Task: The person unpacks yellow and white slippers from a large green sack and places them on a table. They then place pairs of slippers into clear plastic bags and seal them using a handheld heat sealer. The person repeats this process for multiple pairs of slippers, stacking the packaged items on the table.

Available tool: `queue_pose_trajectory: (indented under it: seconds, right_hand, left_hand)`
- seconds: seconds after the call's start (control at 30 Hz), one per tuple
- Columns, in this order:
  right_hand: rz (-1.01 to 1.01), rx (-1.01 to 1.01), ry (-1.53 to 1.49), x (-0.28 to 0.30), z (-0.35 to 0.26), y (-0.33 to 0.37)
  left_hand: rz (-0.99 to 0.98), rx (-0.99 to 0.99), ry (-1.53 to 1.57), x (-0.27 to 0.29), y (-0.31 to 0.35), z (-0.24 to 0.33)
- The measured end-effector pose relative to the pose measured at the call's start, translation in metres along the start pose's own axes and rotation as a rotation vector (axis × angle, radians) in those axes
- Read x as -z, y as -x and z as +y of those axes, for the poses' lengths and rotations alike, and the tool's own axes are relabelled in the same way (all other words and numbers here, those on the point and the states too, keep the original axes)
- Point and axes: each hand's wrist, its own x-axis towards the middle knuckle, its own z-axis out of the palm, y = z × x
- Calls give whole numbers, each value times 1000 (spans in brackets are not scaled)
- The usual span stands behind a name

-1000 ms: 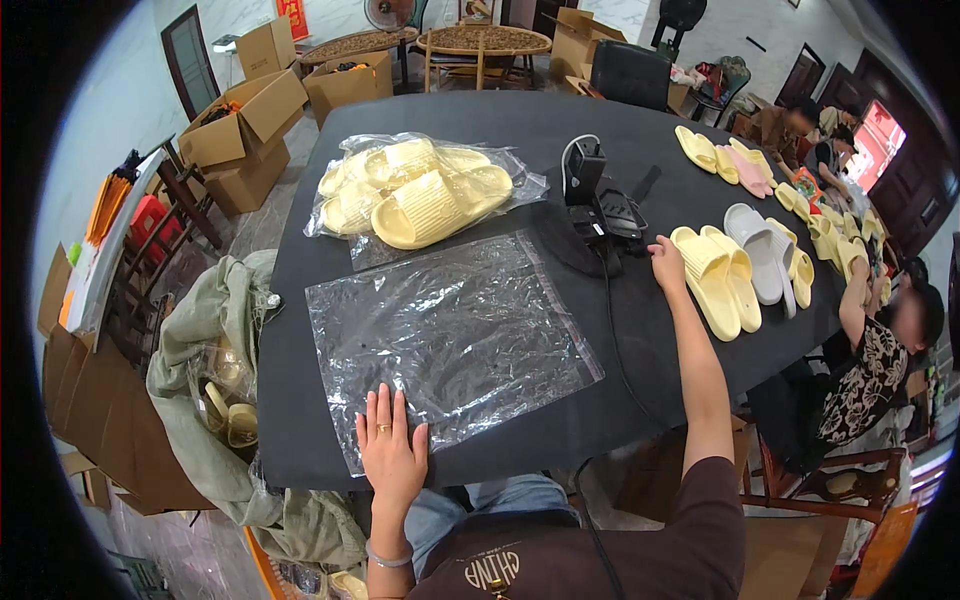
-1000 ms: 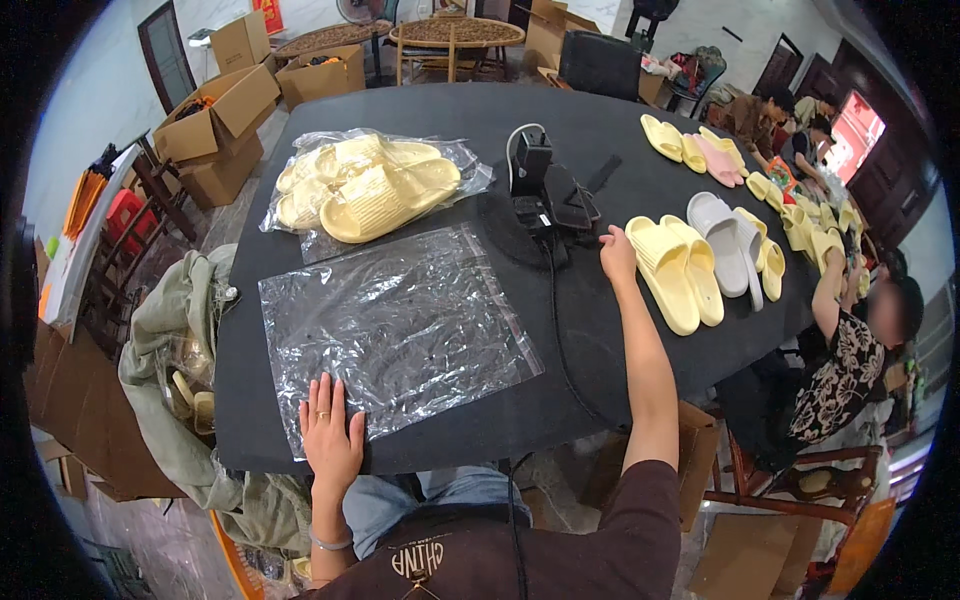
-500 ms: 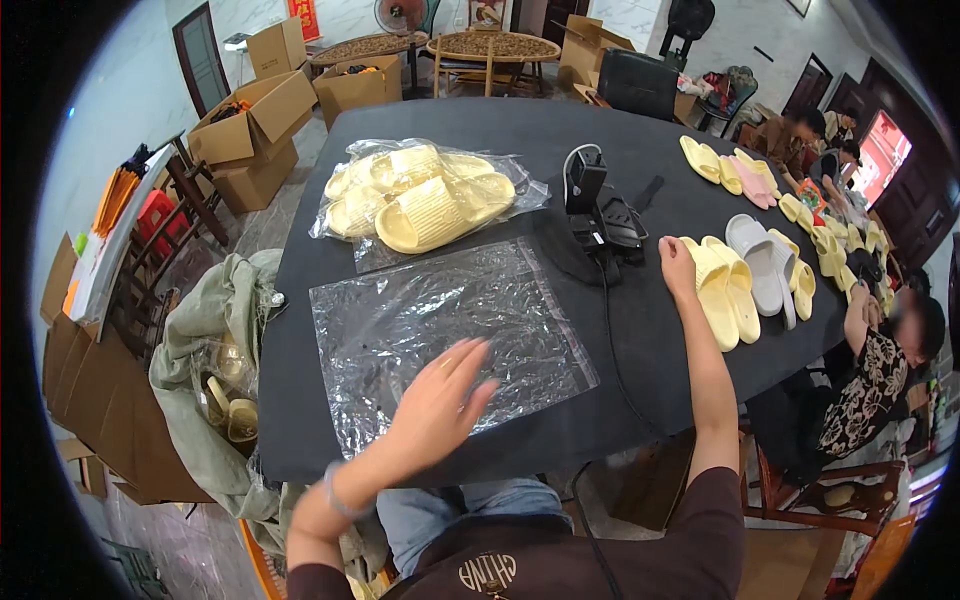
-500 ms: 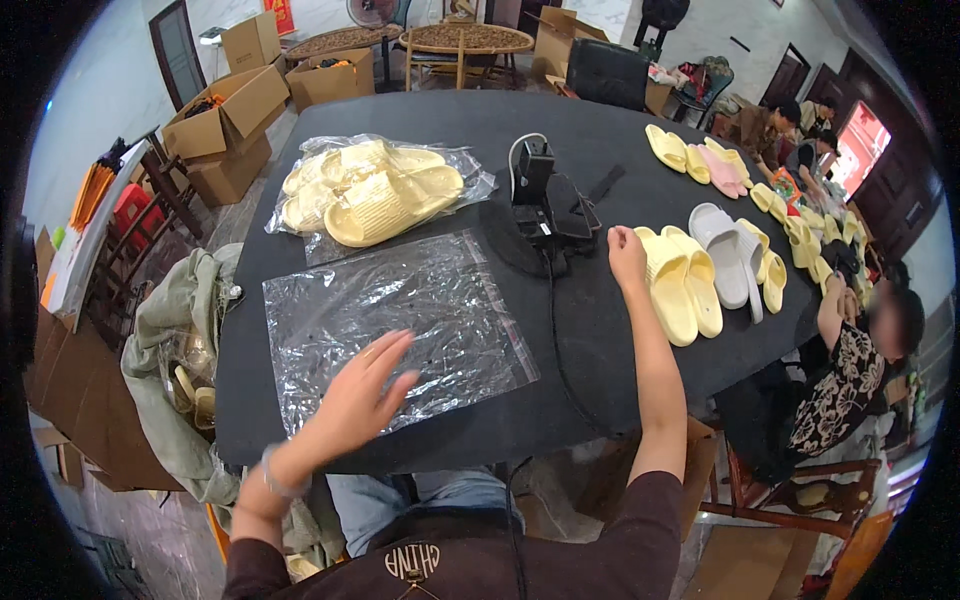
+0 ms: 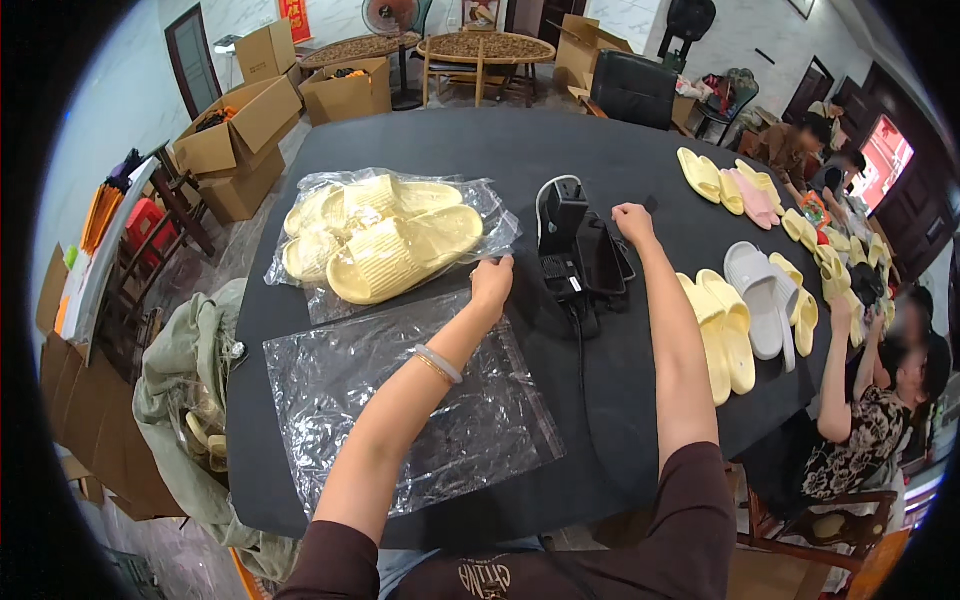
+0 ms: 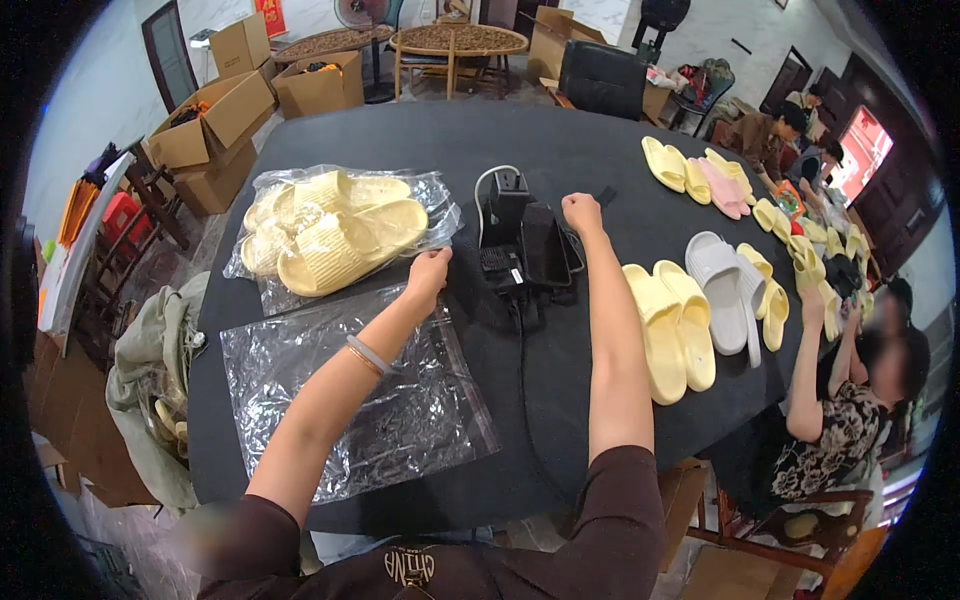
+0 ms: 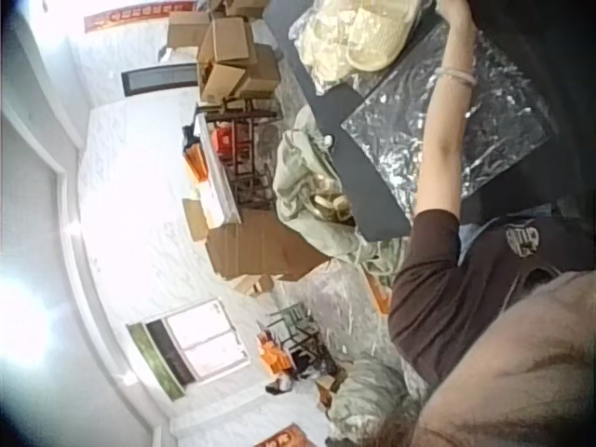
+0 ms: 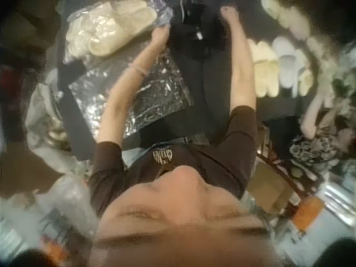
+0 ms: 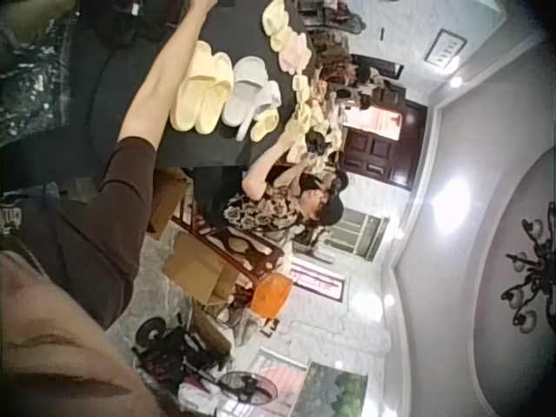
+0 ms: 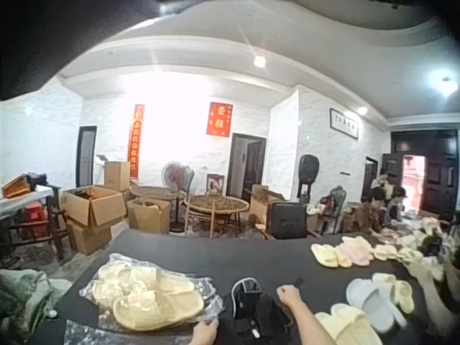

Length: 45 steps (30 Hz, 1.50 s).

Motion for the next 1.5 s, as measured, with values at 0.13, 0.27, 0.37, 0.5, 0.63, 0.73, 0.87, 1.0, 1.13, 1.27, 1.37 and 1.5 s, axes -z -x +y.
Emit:
queue_pose_trajectory:
  seconds: [0.13,0.27,0.37,0.5,0.63,0.73,0.87,1.0,1.13,1.27,1.37,1.5]
  right_hand:
    - [-310,-92,-169,-29,-15,-32]
    - [-385,-44,-123,-55,-8,-58]
    - [-467,-18,-136,-69,-8,-70]
    - [-406,-21,-104,-72,-2,-75]
    - [-318,-88,74,-57,-47,-49]
    - [-292,-136,107,-49,-44,-48]
    - [-304,-152,103,-46,-50,-49]
    - [-285,-185,110,-46,-48,-51]
    - [-260,-200,94,-51,-49,-57]
    - [-238,-216,99,-54,-39,-68]
    - [-211,-224,110,-57,-40,-76]
    - [-213,-218,114,-61,-47,-87]
  left_hand:
    - [-57,-17,-46,10,-2,6]
    - [-10,-114,-136,4,10,33]
    - [43,-119,-59,-5,-9,27]
    - [142,-127,-177,-23,-33,22]
    - [234,-171,-89,-26,-51,12]
    - [161,-157,48,-35,-50,26]
    - [196,-160,76,-42,-57,27]
    - [211,-181,104,-46,-56,36]
    - [271,-178,164,-48,-69,33]
    - [290,-171,74,-50,-64,49]
    - [305,-161,21,-50,-71,54]
    - [351,-127,45,-55,-88,45]
